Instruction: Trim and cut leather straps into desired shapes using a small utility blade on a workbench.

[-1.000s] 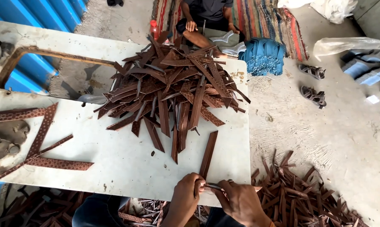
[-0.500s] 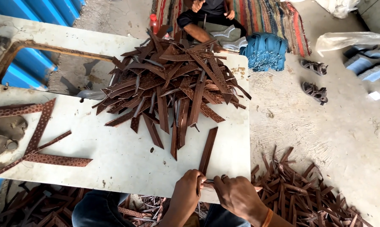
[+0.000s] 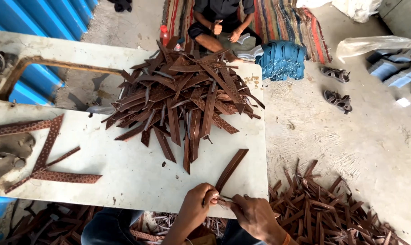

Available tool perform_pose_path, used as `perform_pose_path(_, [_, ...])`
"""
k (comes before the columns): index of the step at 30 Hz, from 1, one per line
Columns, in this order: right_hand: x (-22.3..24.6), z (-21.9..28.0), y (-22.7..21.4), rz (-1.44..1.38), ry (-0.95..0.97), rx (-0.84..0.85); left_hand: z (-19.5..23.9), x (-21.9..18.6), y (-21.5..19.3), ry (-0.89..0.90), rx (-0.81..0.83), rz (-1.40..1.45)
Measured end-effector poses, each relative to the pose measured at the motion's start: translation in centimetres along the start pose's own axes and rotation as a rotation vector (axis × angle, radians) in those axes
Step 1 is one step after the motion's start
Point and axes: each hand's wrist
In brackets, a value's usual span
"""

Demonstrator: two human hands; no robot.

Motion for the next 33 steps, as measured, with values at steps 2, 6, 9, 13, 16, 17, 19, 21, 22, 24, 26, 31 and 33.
perform_pose_path(2, [-0.2, 0.2, 0.0, -0.017, -0.032, -0.045, 0.5, -0.6, 0.5, 0.0, 0.006, -0.012])
perform_pose_path(6, [-1.0, 0.7, 1.0, -0.041, 0.02, -0.018, 2.0, -1.6, 2.1, 0.139, -0.13, -0.362])
perform_pose_path(9, [-1.8, 0.8, 2.1, -0.031, -0.004, -0.042, 2.1, -1.2, 2.4, 0.163, -0.22, -0.47])
perform_pose_path(13, [-0.9, -0.1, 1.1, 0.074, -0.032, -0.065, 1.8, -1.5, 2.0, 0.135, -0.283, -0.41])
perform_pose_path(16, [-0.4, -0.5, 0.7, 0.106, -0.057, -0.055, 1.4, -0.3, 1.9, 0.185, -0.251, -0.443])
perform_pose_path(17, [-0.3, -0.6, 0.6, 0.107, -0.057, -0.053, 1.3, -0.4, 1.9, 0.184, -0.252, -0.441])
perform_pose_path(19, [0.0, -0.5, 0.4, 0.115, -0.064, -0.021, 1.3, -0.4, 2.0, 0.131, -0.248, -0.417])
perform_pose_path(21, [0.4, -0.5, 0.1, 0.126, -0.036, 0.013, 1.3, -0.5, 2.0, 0.116, -0.248, -0.425])
perform_pose_path(22, [0.7, -0.5, 0.0, 0.135, -0.01, 0.043, 1.4, -0.6, 2.0, 0.103, -0.248, -0.436])
perform_pose_path(24, [0.7, -0.6, -0.2, 0.13, -0.02, 0.033, 1.2, -0.2, 1.9, 0.106, -0.241, -0.435])
perform_pose_path(26, [0.7, -0.8, -0.4, 0.126, -0.032, 0.024, 1.0, 0.0, 1.9, 0.11, -0.236, -0.434])
perform_pose_path(31, [1.0, -0.8, -0.5, 0.132, -0.012, 0.015, 1.3, -0.3, 1.9, 0.125, -0.224, -0.424])
perform_pose_path(33, [0.9, -0.8, -0.4, 0.149, -0.005, 0.031, 1.3, -0.5, 1.8, 0.135, -0.232, -0.431])
Point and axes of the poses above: each hand's wrist, its own z-axis away from the middle knuckle, its own y-axis out of the palm, x = y × z, and after that the axes turned 2 degrees about z, right-handed
